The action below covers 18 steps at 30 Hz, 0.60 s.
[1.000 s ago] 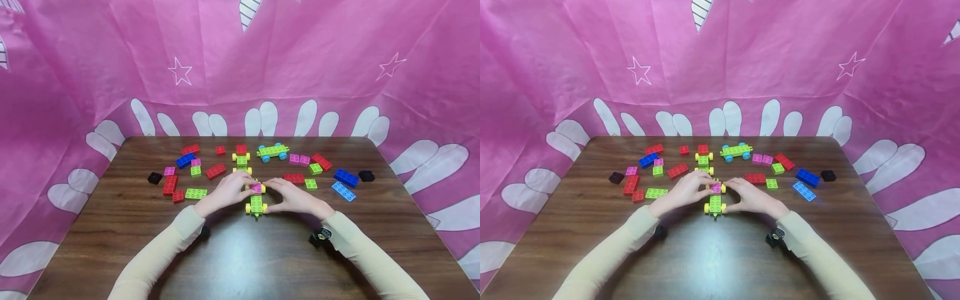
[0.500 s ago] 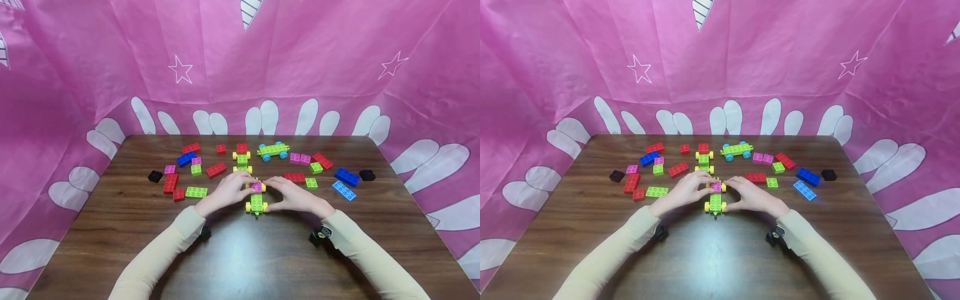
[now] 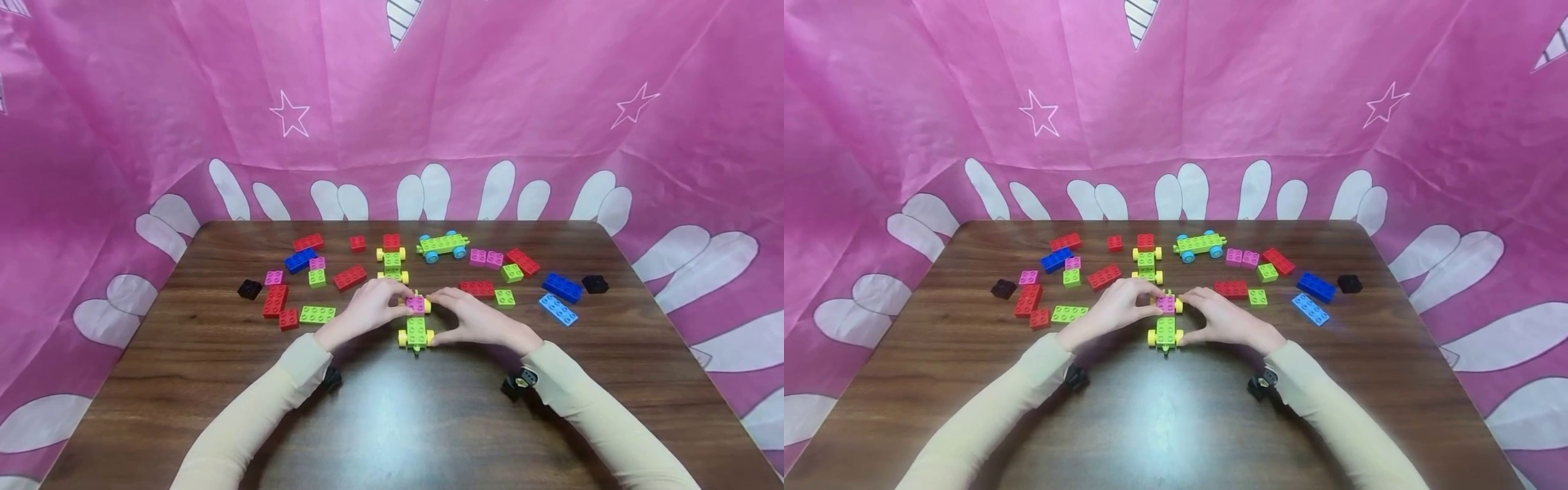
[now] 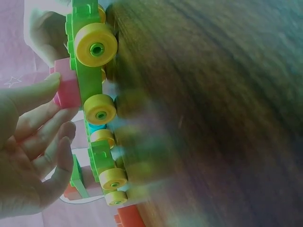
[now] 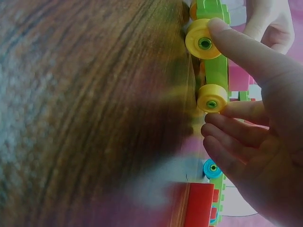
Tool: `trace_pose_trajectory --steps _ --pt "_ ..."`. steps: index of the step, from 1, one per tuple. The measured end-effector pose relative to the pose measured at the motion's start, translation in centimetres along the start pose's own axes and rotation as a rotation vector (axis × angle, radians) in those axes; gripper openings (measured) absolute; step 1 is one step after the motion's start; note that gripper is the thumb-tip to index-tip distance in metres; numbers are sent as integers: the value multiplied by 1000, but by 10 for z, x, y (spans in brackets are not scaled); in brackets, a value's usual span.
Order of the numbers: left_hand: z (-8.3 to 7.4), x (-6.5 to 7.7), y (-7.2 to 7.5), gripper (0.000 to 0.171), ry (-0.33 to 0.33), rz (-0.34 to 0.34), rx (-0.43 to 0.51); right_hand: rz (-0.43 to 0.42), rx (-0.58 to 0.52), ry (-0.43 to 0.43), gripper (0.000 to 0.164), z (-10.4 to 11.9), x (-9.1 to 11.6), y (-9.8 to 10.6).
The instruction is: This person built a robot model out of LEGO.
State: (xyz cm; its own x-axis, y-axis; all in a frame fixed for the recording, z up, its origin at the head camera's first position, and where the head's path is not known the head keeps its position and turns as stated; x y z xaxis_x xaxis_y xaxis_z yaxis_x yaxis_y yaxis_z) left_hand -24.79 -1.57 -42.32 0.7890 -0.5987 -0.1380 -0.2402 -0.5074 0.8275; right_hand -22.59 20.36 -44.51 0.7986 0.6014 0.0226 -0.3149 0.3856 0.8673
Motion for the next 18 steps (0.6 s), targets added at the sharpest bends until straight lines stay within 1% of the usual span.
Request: trace_pose_trajectory --steps 3,7,12,15,18 --pt "1 1 -2 27 5 -16 -8 4 -3 -4 83 0 -1 0" --pt "1 4 -6 27 11 -53 -23 6 1 -4 83 1 -1 1" --pt "-2 7 -8 27 5 -95 -25 1 11 -3 84 2 0 2" --pt "-2 8 -7 27 1 -91 -20 3 6 -9 83 4 -1 2" --pt "-3 8 -6 26 -5 -65 -13 7 7 -10 84 5 -1 1"
Point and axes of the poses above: each hand's wrist, its own x-axis away from the middle knuckle, its own y-axis out of the back of the hand, z = x × y, the point moved 2 cm from there along -x, towards the middle knuckle, and after that the axes turned 1 degree about -z, right-handed, at the moved point
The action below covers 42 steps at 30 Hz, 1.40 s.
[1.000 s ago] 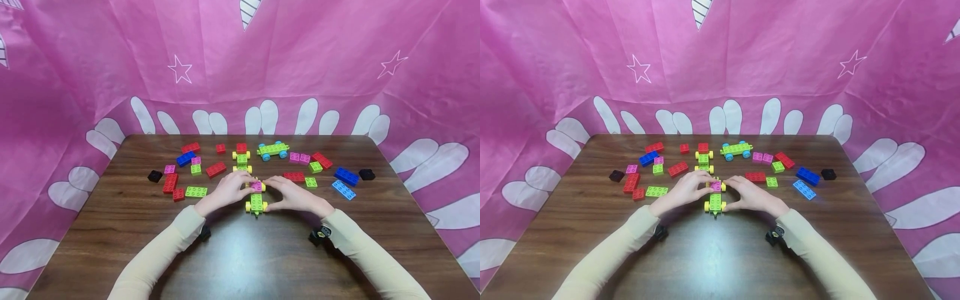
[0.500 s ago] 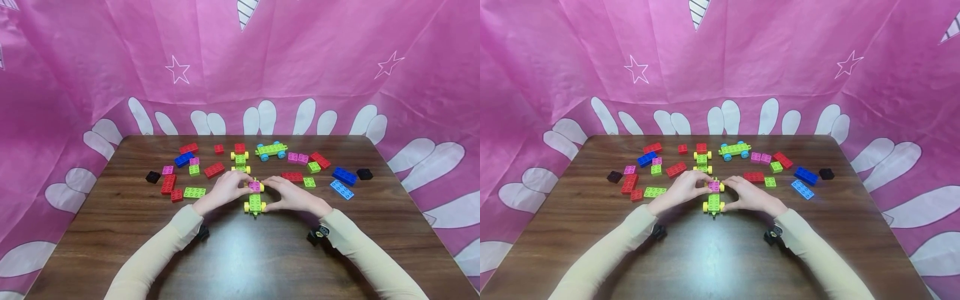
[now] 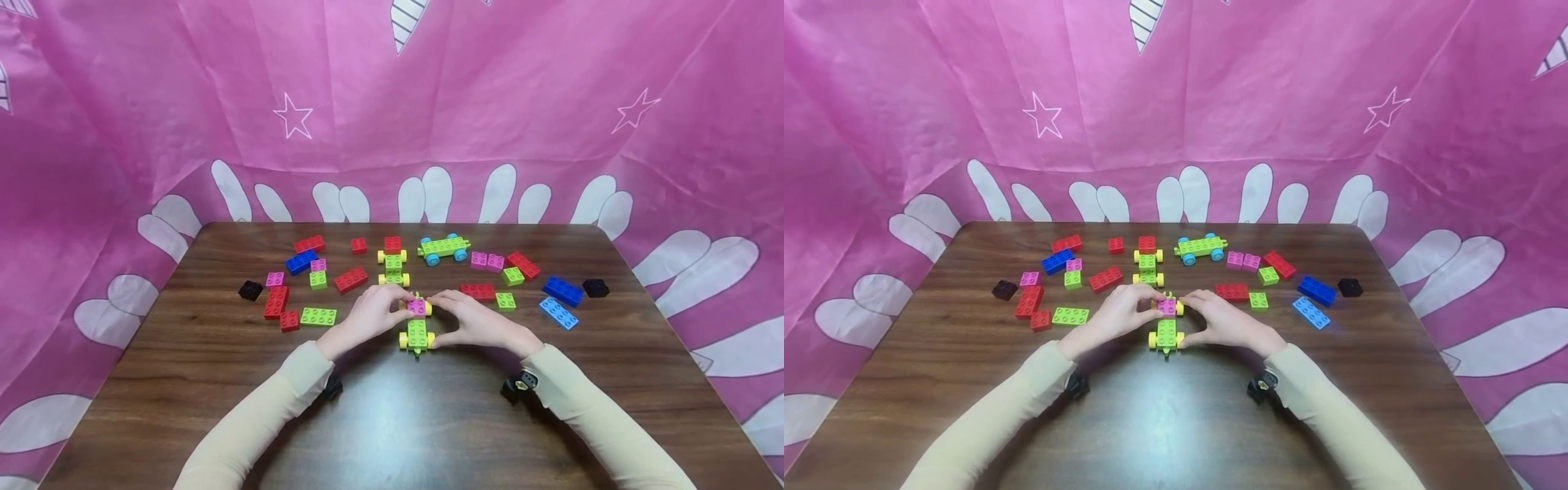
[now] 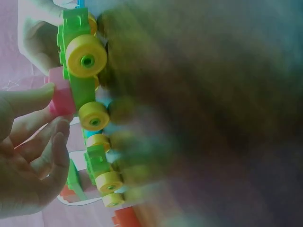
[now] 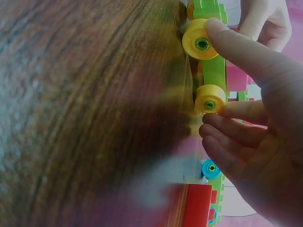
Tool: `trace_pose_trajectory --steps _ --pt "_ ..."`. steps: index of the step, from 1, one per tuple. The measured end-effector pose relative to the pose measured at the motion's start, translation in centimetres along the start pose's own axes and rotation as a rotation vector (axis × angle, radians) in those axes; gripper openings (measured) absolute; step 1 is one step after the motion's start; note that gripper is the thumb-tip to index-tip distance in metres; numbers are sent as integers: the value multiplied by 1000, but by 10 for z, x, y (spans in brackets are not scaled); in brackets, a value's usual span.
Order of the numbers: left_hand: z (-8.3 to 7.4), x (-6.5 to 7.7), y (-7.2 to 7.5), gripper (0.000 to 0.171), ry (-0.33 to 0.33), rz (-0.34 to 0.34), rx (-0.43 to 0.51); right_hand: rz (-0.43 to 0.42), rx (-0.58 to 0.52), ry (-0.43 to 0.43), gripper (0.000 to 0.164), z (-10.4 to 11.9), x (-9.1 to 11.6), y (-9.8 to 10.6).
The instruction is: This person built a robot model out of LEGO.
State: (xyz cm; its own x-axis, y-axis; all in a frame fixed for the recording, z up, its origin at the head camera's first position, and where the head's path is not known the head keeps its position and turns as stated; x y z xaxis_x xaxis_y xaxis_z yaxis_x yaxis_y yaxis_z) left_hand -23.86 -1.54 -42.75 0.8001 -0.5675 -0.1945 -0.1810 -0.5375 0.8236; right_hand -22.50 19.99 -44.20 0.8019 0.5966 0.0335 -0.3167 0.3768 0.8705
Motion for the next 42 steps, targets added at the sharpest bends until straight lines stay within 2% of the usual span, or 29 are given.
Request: trace_pose_trajectory --steps 6,11,21,28,35,42 --pt "-1 -2 3 28 18 65 -11 4 13 -3 84 -1 -1 -2" --pt "-1 -3 3 30 28 78 -29 -4 13 11 84 0 -1 -1" --pt "-3 2 1 30 -3 17 -70 -4 20 30 84 2 -3 0" --pt "-3 1 0 30 -11 28 -80 -9 25 20 85 -1 -1 -1" --pt "-3 1 -4 30 -53 9 -128 -17 20 21 84 -1 1 0" --pt "-2 4 -5 31 -46 -6 -130 -15 11 28 83 0 -1 -1"
Point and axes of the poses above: each hand's wrist, its own x-axis away from the middle knuckle, its own y-axis out of the back of the hand, z = x × y, the point moved 2 cm from there along -x, towards the middle knuckle, and after that the axes turned 1 degree about -z, right-handed, at the moved point
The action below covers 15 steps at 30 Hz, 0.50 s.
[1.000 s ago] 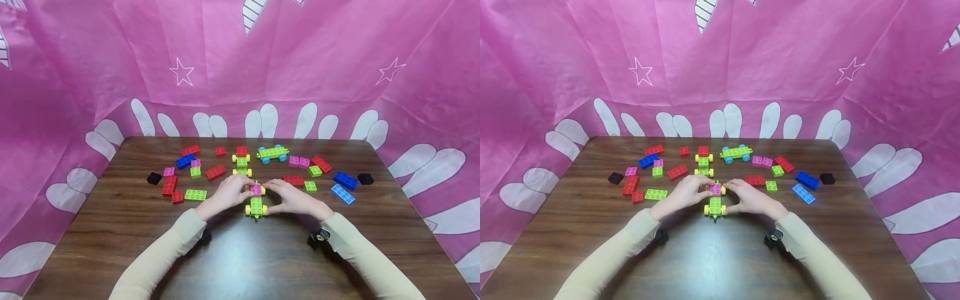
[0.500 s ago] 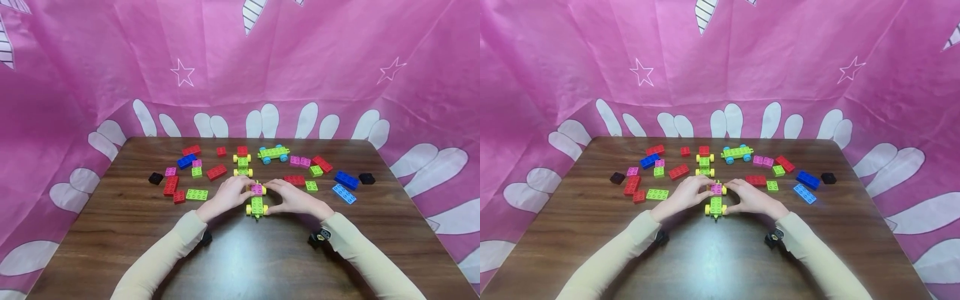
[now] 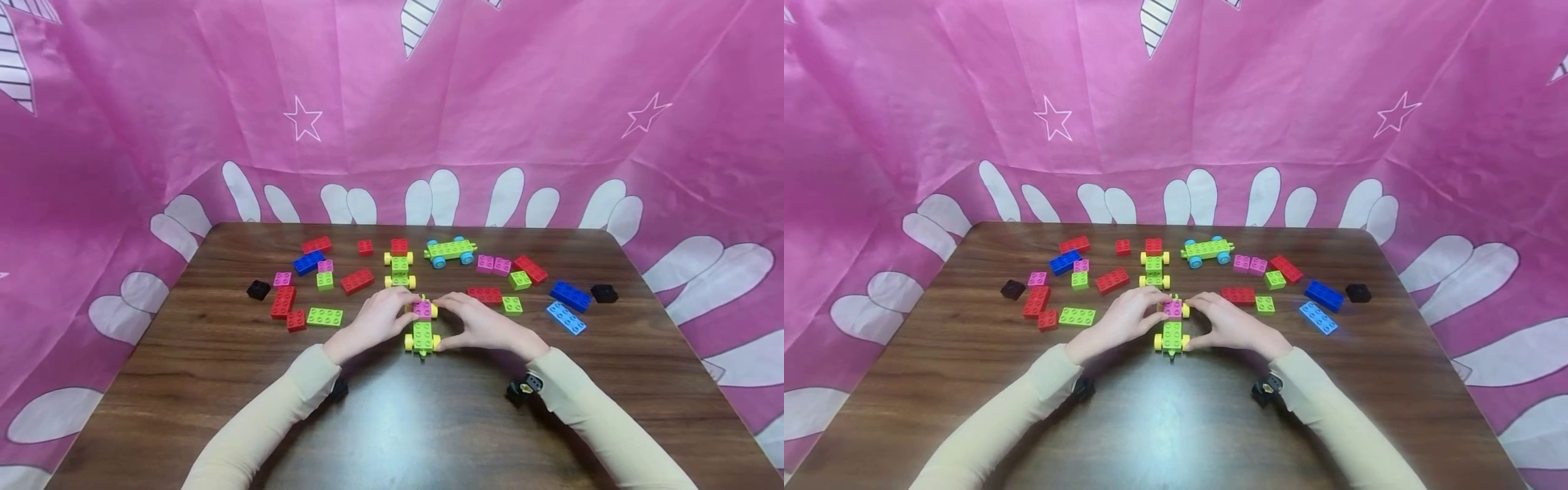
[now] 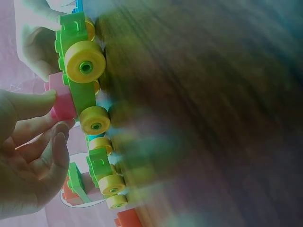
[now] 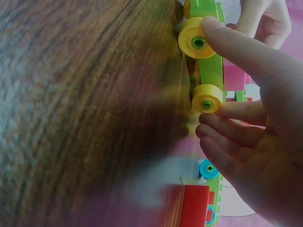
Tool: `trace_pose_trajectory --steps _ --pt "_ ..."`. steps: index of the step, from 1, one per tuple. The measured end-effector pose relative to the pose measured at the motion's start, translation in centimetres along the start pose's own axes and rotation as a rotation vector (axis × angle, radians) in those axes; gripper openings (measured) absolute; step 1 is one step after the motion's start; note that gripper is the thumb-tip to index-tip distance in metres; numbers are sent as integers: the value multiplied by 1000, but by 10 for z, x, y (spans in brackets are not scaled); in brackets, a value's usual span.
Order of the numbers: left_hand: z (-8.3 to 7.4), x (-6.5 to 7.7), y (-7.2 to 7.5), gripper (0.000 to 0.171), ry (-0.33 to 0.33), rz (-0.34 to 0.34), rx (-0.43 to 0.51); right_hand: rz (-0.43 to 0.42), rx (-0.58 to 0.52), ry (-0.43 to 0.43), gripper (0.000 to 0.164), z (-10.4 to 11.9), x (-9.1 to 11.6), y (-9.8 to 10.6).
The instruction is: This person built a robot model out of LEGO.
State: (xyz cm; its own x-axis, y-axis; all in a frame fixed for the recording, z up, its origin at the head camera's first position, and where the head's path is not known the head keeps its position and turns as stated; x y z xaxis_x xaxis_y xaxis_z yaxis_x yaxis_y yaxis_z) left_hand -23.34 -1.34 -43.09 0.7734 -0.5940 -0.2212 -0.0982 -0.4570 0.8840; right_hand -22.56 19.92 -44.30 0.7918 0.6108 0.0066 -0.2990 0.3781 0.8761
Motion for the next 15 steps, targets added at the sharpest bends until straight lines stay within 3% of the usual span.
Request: trace_pose_trajectory --steps 15 --pt "-1 5 -1 34 -14 -12 8 22 -11 -21 83 -2 -1 -1"
Point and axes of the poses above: each hand's wrist, its own x-axis away from the middle knuckle, its own y-axis out of the back of the hand, z = x × y, the point moved 2 cm from there along -x, towards the middle knuckle, and after that the axes turned 1 degree about -z, right-handed, at the moved point
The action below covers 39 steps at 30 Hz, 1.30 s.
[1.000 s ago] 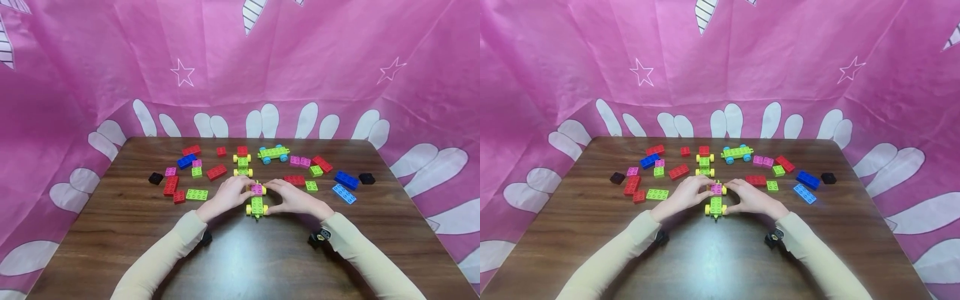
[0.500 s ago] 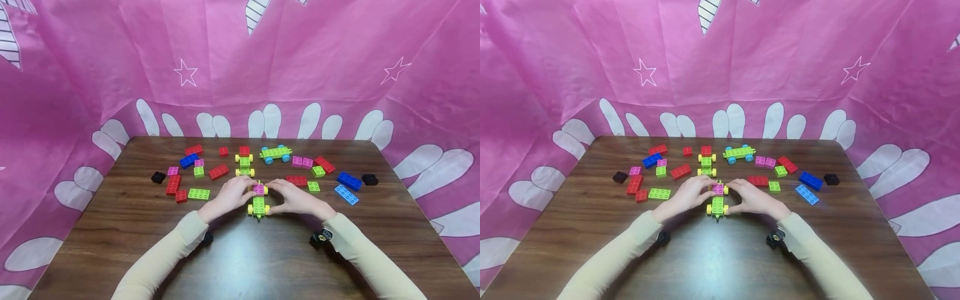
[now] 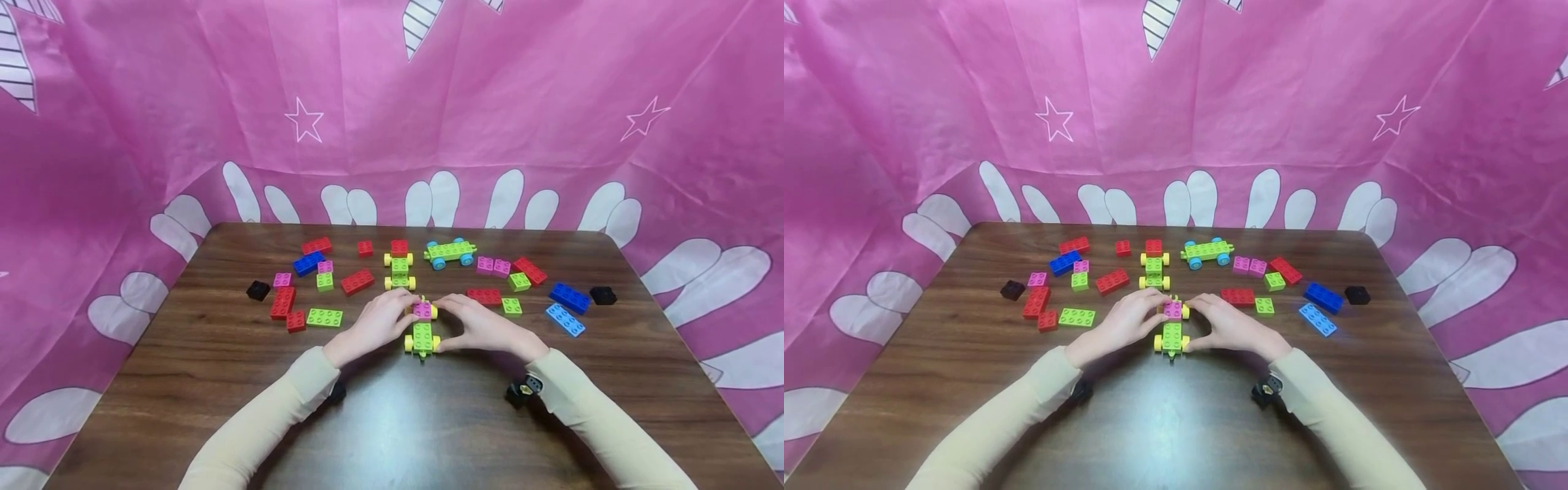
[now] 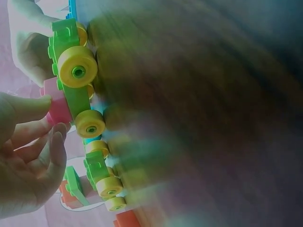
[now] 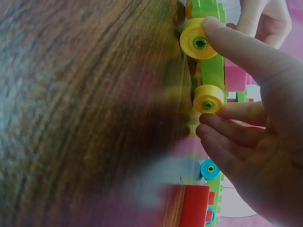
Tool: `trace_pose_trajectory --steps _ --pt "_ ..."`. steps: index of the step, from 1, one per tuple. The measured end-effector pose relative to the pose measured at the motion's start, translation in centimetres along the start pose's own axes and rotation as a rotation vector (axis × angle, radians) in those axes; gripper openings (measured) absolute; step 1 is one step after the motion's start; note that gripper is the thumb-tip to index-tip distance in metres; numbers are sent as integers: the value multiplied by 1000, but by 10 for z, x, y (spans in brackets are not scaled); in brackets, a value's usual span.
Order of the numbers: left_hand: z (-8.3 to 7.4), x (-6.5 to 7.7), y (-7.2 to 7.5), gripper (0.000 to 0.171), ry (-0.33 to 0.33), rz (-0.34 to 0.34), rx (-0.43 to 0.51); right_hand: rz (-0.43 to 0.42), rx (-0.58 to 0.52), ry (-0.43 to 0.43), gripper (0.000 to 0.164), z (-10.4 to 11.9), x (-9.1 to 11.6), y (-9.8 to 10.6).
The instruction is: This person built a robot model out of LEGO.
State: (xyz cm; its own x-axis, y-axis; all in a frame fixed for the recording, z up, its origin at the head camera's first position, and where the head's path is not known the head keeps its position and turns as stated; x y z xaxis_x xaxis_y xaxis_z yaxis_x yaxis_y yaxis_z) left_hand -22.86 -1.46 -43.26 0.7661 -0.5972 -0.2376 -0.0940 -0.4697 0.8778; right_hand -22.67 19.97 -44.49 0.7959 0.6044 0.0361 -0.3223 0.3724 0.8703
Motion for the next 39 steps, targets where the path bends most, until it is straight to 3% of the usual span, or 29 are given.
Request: trace_pose_trajectory --steps 7,17,29,35,39 --pt "-2 -2 4 31 -21 3 -35 -1 7 10 83 1 -1 1" --pt "-3 -4 7 35 31 67 -53 15 5 9 83 2 -1 3" --pt "2 -5 10 37 32 103 -72 22 8 -7 83 1 0 2" --pt "11 1 21 36 6 73 -61 23 25 -3 85 2 0 1" --pt "22 8 37 37 -10 100 -72 22 30 -5 85 2 0 2"
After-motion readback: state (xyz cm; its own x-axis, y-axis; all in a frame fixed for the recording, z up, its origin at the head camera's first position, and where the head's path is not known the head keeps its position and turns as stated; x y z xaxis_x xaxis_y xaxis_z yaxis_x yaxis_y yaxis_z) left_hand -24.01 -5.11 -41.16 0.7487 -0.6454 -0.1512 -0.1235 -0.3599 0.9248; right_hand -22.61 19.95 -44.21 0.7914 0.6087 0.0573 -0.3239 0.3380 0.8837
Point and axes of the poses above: each hand's wrist, its own x-axis away from the middle knuckle, its own y-axis out of the back of the hand, z = x × y, the point moved 2 cm from there along -x, towards the middle knuckle, and after that the axes turned 1 degree about -z, right-handed, at the moved point
